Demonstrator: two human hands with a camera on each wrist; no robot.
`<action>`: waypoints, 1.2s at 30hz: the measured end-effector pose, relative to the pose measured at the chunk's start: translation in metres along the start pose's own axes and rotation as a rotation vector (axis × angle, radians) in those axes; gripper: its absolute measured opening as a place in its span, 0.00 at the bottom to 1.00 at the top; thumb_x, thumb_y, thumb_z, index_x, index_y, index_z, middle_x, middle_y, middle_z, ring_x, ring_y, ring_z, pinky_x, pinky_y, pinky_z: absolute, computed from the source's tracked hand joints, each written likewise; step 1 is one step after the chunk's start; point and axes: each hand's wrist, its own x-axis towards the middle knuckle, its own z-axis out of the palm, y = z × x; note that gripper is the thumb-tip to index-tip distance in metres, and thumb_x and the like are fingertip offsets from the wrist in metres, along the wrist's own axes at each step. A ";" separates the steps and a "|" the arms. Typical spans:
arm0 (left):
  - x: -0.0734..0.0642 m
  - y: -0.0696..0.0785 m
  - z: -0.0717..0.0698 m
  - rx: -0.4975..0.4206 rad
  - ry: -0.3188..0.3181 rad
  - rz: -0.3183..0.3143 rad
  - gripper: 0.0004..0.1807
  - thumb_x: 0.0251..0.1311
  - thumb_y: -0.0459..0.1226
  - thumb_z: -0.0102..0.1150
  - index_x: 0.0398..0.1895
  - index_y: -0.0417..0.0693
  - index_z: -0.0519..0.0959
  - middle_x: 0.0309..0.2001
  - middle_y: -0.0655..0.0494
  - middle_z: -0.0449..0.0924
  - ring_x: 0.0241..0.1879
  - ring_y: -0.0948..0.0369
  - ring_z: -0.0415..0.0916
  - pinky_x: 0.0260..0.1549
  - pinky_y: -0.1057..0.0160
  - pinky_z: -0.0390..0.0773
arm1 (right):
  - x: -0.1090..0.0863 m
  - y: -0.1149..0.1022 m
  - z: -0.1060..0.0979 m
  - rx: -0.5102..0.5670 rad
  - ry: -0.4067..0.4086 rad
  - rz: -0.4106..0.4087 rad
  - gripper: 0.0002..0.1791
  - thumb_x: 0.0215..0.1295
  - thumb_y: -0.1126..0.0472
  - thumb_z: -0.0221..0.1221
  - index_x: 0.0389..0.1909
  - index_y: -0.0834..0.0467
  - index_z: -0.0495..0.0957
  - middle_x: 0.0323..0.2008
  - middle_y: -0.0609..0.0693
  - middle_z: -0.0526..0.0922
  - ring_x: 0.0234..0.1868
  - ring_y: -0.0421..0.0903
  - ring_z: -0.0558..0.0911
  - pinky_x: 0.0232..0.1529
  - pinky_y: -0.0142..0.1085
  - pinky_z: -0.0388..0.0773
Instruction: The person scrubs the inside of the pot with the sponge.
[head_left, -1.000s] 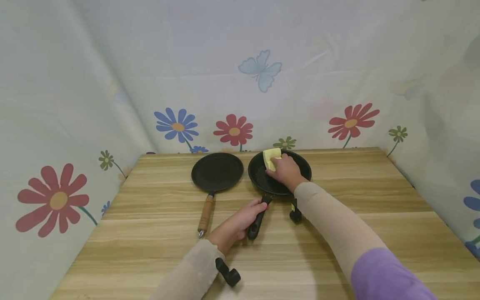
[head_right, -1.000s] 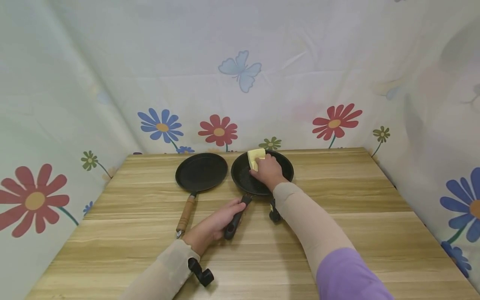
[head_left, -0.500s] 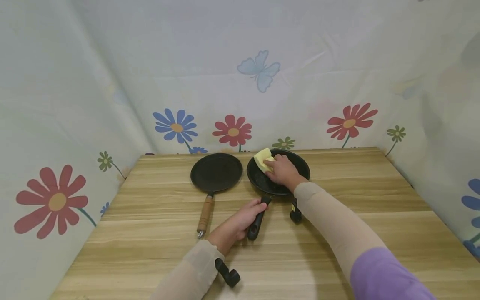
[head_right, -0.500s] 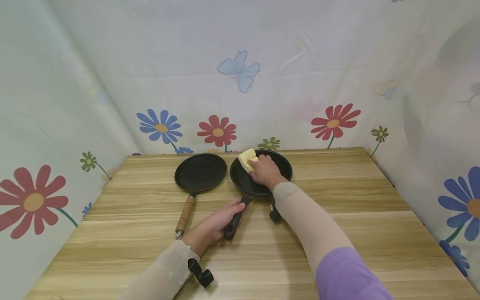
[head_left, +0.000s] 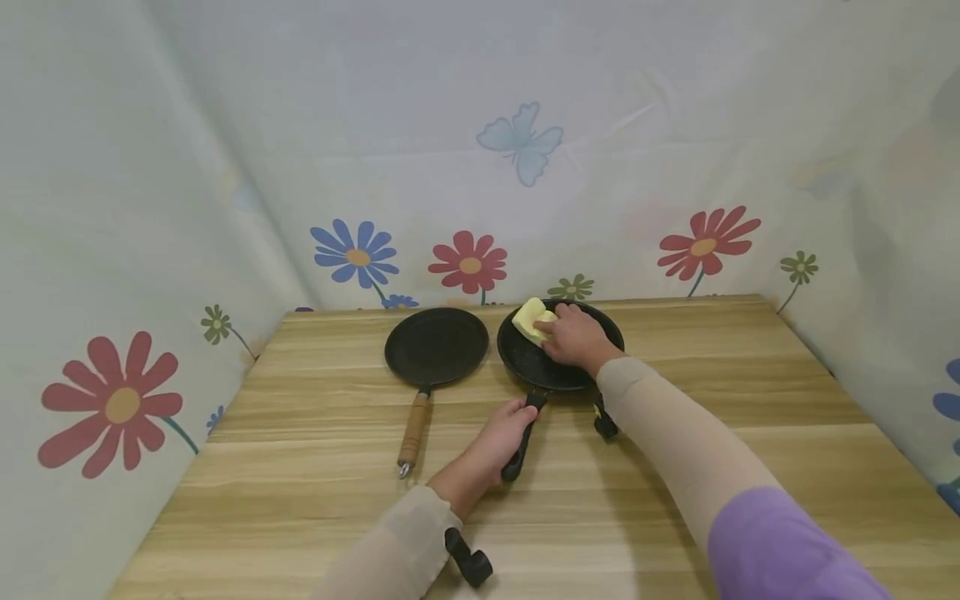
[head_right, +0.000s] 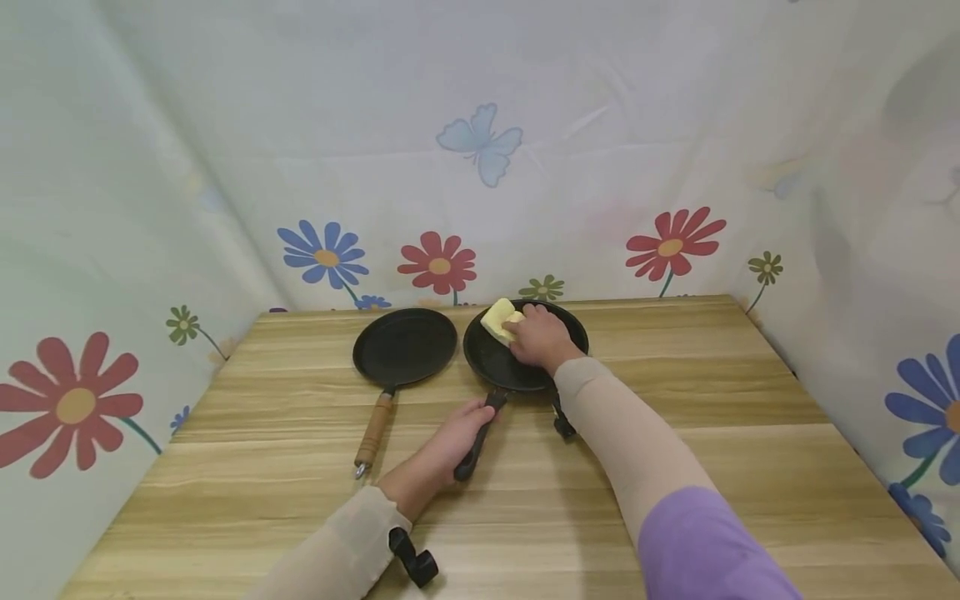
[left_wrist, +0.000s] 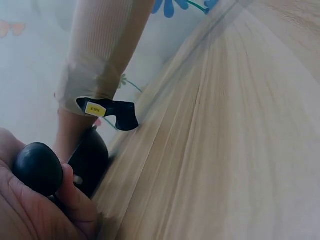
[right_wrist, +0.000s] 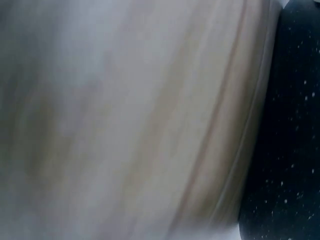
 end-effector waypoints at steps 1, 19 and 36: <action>0.000 0.000 0.000 0.001 0.008 0.002 0.18 0.74 0.44 0.47 0.51 0.38 0.78 0.53 0.48 0.73 0.49 0.52 0.67 0.49 0.55 0.64 | 0.000 0.000 -0.001 -0.010 -0.003 0.013 0.24 0.69 0.48 0.57 0.66 0.45 0.78 0.51 0.63 0.75 0.50 0.60 0.75 0.53 0.52 0.75; -0.001 -0.001 -0.001 -0.063 0.072 -0.016 0.22 0.74 0.42 0.51 0.62 0.37 0.76 0.64 0.41 0.72 0.59 0.50 0.70 0.62 0.48 0.67 | -0.011 0.013 -0.010 -0.056 -0.039 0.172 0.24 0.62 0.56 0.60 0.60 0.55 0.81 0.62 0.68 0.72 0.61 0.64 0.72 0.61 0.55 0.72; 0.002 -0.004 -0.003 -0.083 0.076 -0.017 0.20 0.73 0.42 0.52 0.58 0.36 0.77 0.61 0.43 0.75 0.56 0.51 0.71 0.60 0.50 0.68 | -0.029 0.024 -0.023 -0.109 -0.060 0.151 0.18 0.59 0.55 0.62 0.48 0.58 0.86 0.63 0.66 0.73 0.60 0.64 0.73 0.59 0.55 0.74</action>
